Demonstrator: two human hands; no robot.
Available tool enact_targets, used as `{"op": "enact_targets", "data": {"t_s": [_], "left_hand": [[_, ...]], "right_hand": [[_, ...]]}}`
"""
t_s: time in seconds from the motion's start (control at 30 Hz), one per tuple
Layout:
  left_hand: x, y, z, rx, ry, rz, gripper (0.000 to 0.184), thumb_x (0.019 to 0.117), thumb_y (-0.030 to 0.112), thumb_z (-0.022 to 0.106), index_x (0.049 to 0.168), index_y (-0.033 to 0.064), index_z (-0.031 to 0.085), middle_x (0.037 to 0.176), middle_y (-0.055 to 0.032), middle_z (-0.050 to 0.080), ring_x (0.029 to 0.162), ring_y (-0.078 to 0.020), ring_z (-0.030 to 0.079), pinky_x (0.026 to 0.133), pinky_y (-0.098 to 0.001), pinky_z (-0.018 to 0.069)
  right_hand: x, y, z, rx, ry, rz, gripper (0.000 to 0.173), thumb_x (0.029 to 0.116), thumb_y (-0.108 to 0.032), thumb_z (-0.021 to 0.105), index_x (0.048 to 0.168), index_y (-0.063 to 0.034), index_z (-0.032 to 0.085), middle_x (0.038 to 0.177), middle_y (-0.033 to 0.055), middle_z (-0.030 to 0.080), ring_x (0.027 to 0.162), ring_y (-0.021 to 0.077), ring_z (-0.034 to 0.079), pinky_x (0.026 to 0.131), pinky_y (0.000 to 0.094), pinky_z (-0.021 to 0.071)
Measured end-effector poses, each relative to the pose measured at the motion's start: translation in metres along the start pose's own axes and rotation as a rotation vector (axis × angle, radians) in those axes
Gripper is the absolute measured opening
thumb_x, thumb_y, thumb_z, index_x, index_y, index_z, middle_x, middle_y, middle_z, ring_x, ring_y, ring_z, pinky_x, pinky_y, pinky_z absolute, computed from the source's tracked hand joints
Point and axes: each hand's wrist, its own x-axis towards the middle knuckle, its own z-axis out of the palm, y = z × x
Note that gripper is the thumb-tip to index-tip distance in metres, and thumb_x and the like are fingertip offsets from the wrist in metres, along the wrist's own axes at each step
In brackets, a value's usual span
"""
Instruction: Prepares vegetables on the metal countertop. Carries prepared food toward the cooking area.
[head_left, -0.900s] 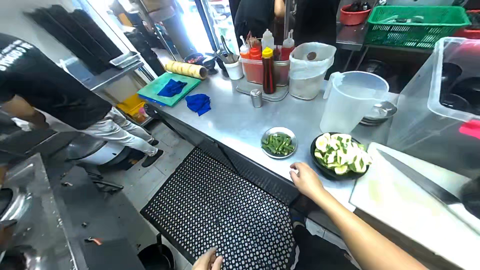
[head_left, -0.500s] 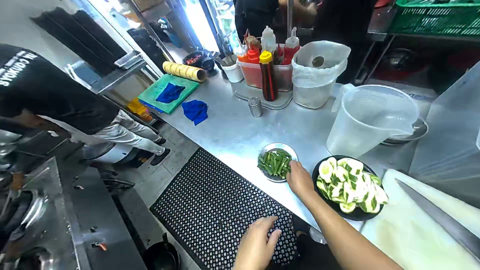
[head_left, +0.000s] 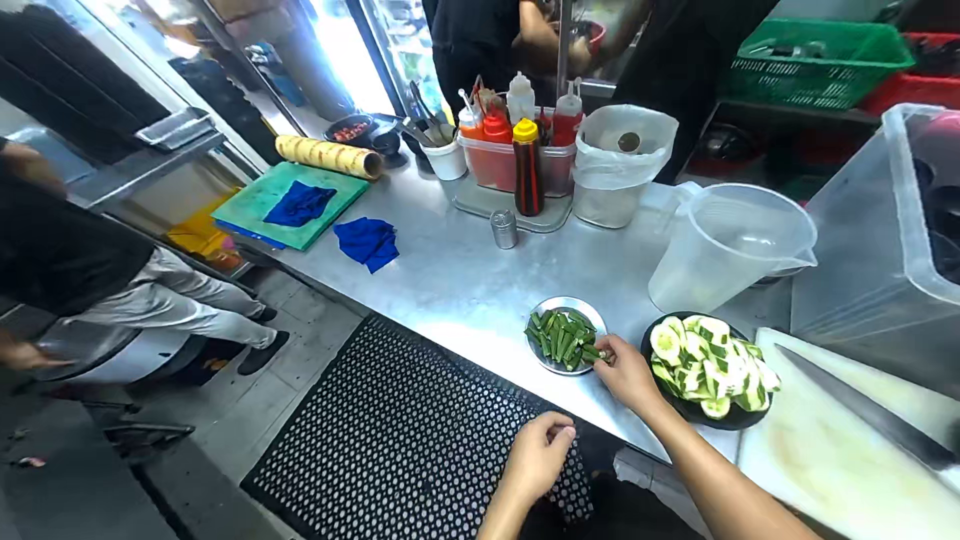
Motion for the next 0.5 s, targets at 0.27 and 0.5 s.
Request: {"op": "enact_targets", "data": {"t_s": [0.27, 0.5], "left_hand": [[0.031, 0.043, 0.016, -1.065, 0.010, 0.154, 0.038, 0.1092, 0.013, 0.044, 0.142, -0.0043, 0.047, 0.129, -0.0195, 0.065, 0.112, -0.0254, 0.067, 0.098, -0.0405, 0.0551], [0.029, 0.035, 0.005, -0.825, 0.176, 0.282, 0.029, 0.1071, 0.007, 0.046, 0.130, -0.0079, 0.057, 0.120, -0.0193, 0.070, 0.109, -0.0259, 0.070, 0.097, -0.0399, 0.0574]], "right_hand": [[-0.081, -0.051, 0.039, 0.821, 0.194, -0.049, 0.028, 0.0914, -0.002, 0.069, 0.118, 0.0029, 0.060, 0.099, 0.0164, 0.069, 0.079, 0.0257, 0.071, 0.069, 0.0390, 0.0638], [-0.082, -0.054, 0.026, 0.368, 0.051, -0.136, 0.021, 0.0983, -0.022, 0.061, 0.112, -0.0083, 0.069, 0.105, 0.0018, 0.073, 0.090, 0.0107, 0.072, 0.078, 0.0285, 0.0625]]}}
